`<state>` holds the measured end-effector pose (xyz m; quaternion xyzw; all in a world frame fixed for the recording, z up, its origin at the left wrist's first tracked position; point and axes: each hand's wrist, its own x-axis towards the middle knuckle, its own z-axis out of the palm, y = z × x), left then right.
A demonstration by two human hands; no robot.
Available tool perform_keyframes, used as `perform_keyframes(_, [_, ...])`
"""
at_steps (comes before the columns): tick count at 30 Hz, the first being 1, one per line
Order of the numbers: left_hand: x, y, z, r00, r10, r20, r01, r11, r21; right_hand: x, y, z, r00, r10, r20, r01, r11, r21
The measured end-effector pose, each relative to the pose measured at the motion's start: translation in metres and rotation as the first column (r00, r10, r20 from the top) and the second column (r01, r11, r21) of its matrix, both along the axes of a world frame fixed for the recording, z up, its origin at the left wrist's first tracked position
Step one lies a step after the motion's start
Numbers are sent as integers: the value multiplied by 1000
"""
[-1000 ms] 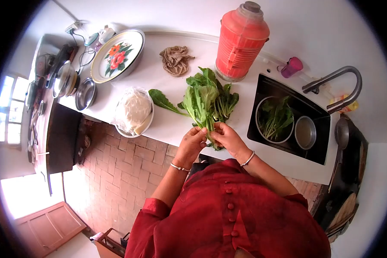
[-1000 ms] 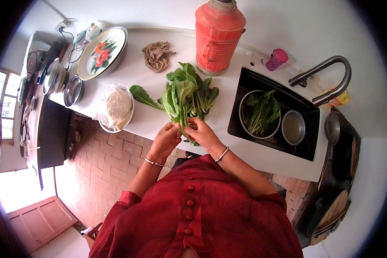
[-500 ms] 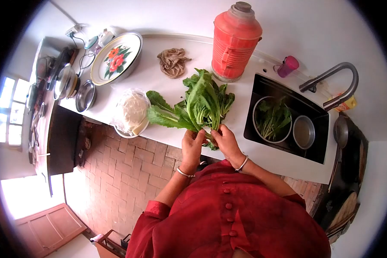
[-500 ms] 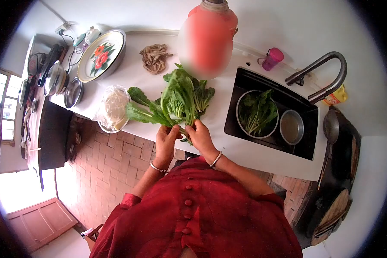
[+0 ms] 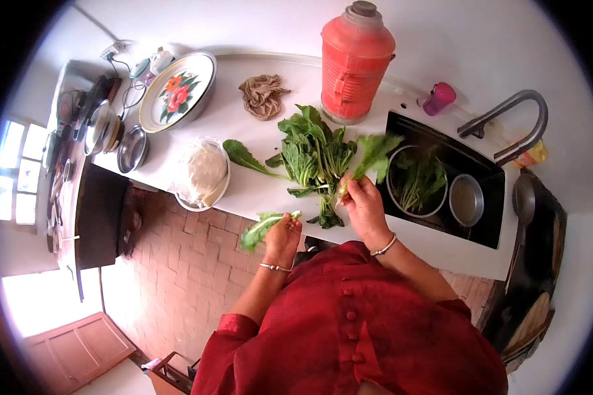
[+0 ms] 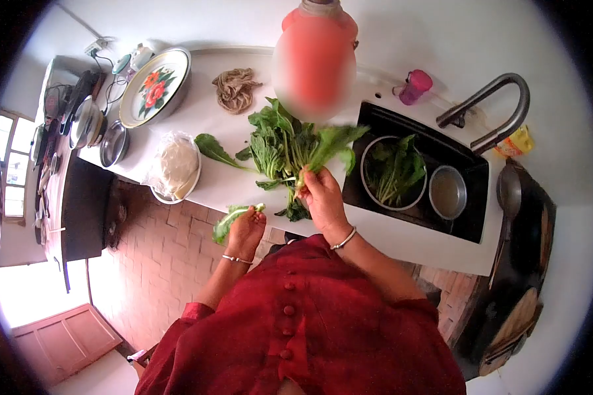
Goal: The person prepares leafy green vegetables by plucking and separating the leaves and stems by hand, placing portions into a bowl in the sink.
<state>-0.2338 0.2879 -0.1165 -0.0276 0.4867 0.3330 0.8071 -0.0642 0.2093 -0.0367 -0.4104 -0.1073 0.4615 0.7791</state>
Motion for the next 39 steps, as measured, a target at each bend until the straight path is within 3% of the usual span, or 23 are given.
perform_keyframes(2, [-2, -5, 15, 978, -207, -33, 209, 951, 226, 5, -6, 6, 977, 213, -1, -213, 975, -56])
perform_keyframes(4, [10, -8, 48, 973, -224, -53, 230, 930, 285, 5, -5, 3, 963, 259, 75, -252, 964, -89])
perform_keyframes(6, [15, -9, 65, 930, -343, -131, 363, 805, 468, 3, -8, 8, 924, 366, 106, -351, 926, -136])
perform_keyframes(8, [16, -7, 67, 914, -378, -149, 399, 766, 503, 0, -9, 8, 894, 428, 134, -407, 899, -163])
perform_keyframes(11, [23, -5, 79, 860, -479, -178, 483, 649, 588, -2, -10, -1, 795, 564, 223, -476, 808, -346])
perform_keyframes(12, [24, -3, 78, 860, -479, -178, 483, 648, 589, -3, -10, 0, 795, 564, 224, -476, 808, -346])
perform_keyframes(15, [22, 2, 72, 764, -592, -257, 615, 545, 570, -5, -12, 9, 547, 675, 495, -453, 736, -503])
perform_keyframes(19, [25, -2, 68, 750, -624, -220, 614, 533, 582, -4, -15, 9, 436, 709, 555, -381, 704, -600])
perform_keyframes(21, [27, -4, 66, 756, -612, -232, 615, 543, 572, -6, -18, -2, 406, 620, 671, -290, 784, -549])
perform_keyframes(22, [27, -5, 64, 770, -579, -266, 608, 542, 581, -8, -19, -12, 407, 618, 672, -288, 785, -548])
perform_keyframes(24, [30, -6, 66, 783, -547, -298, 601, 539, 590, -11, -21, -26, 435, 441, 785, -180, 897, -405])
perform_keyframes(28, [32, -9, 76, 777, -459, -430, 624, 474, 621, -9, -21, -14, 501, 422, 755, -129, 899, -418])
perform_keyframes(29, [33, -10, 75, 778, -419, -468, 625, 455, 634, -9, -21, -5, 539, 508, 672, -145, 842, -520])
perform_keyframes(31, [37, -14, 90, 800, -396, -450, 597, 452, 663, -11, -21, 2, 575, 579, 578, -164, 774, -612])
perform_keyframes(34, [41, -17, 92, 857, -348, -380, 511, 474, 717, -16, -21, -3, 662, 453, 598, -95, 842, -532])
perform_keyframes(36, [41, -17, 88, 888, -324, -327, 454, 498, 739, -17, -21, -7, 792, 343, 505, -123, 900, -419])
perform_keyframes(39, [40, -17, 88, 884, -376, -276, 456, 569, 685, -19, -22, -1, 828, 305, 470, -137, 924, -358])
